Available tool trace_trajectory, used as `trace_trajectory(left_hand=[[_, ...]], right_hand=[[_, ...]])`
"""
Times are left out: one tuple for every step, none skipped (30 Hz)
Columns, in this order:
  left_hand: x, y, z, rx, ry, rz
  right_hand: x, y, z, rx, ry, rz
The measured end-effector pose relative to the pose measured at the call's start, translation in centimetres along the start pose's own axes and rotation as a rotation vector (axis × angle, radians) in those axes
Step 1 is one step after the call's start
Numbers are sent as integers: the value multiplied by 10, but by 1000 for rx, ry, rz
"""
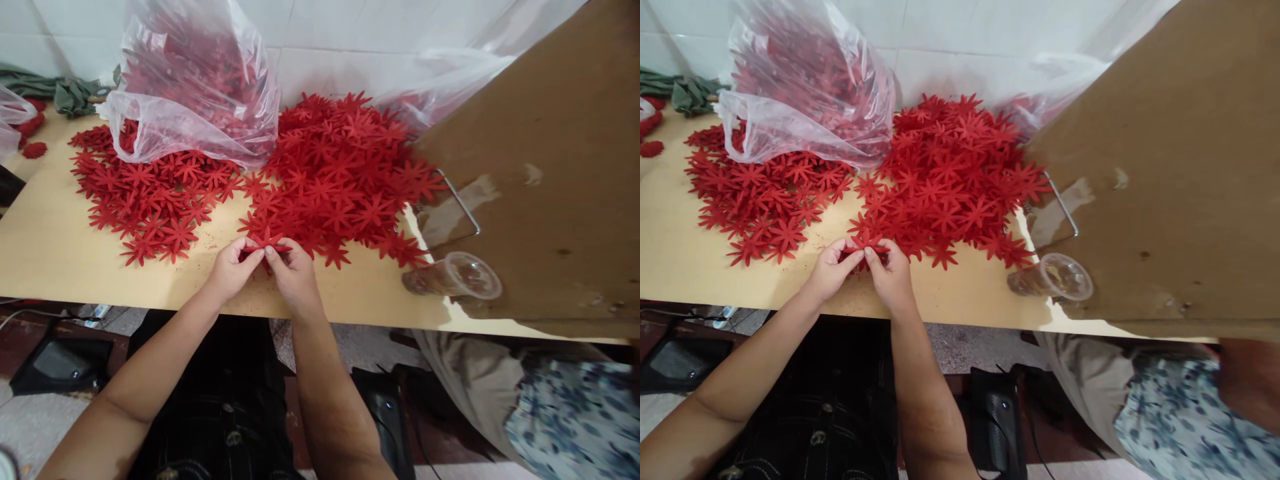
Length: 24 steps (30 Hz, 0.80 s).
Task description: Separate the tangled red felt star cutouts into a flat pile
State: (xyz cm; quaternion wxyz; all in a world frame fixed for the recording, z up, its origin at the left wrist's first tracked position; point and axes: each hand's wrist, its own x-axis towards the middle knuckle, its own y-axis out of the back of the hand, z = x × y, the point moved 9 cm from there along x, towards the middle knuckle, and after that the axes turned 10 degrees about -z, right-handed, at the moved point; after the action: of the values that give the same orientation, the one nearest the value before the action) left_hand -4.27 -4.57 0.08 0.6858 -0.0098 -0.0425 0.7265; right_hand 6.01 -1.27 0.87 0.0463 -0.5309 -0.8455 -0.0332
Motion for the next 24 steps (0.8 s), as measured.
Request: trace_trajectory(left_hand=[[0,-1,1,7,-4,-9],[0,-2,2,8,-8,-15],[-1,-2,4,4,-10,-19],[-1,-3,5,-9,-6,-19],[-2,-3,7,-28,1,-17],[-3,-2,8,-49,9,-14],[-3,-2,9,-71,15,-11],[-4,-2,11,-92,17,-8],[-4,-1,12,-110,14,-5],[-4,-1,13,-124,9,-2],[-5,-1,14,-134,5,-1],[-4,0,14,-139,3,0],[-4,-1,14,-139,7,-1],[-4,0,12,-138,13,0],[-3,0,11,-136,19,5],[-3,1,10,-135,24,13],[-3,2,9,-137,28,24],[-3,3,8,-142,30,36],[-2,4,7,-152,33,44],[-2,5,7,-165,39,49],[-2,5,5,-181,49,51],[-2,5,4,-198,63,53],[-2,6,2,-214,76,57],[-2,6,1,-228,85,63]], right_hand=[[0,2,0,4,1,6],[-1,4,-1,-4,3,22],[-2,6,-2,-20,5,44],[-3,8,-4,-36,10,64],[-3,9,-6,-53,17,75],[-4,8,-8,-71,24,78],[-4,7,-10,-91,32,76],[-4,6,-11,-112,38,71],[-4,4,-12,-133,42,63],[-4,3,-13,-150,44,56],[-4,1,-13,-162,45,50],[-4,0,-13,-168,44,46],[-3,0,-12,-168,42,45],[-3,-1,-12,-164,39,47],[-4,-1,-11,-162,35,53],[-4,-1,-11,-163,30,59],[-4,0,-10,-168,26,67],[-4,0,-10,-174,23,75],[-4,0,-10,-175,24,78],[-4,-1,-10,-165,25,71],[-3,-2,-9,-140,28,60],[-2,-4,-9,-104,34,43],[-1,-6,-8,-63,43,21],[1,-8,-8,-24,54,-1]])
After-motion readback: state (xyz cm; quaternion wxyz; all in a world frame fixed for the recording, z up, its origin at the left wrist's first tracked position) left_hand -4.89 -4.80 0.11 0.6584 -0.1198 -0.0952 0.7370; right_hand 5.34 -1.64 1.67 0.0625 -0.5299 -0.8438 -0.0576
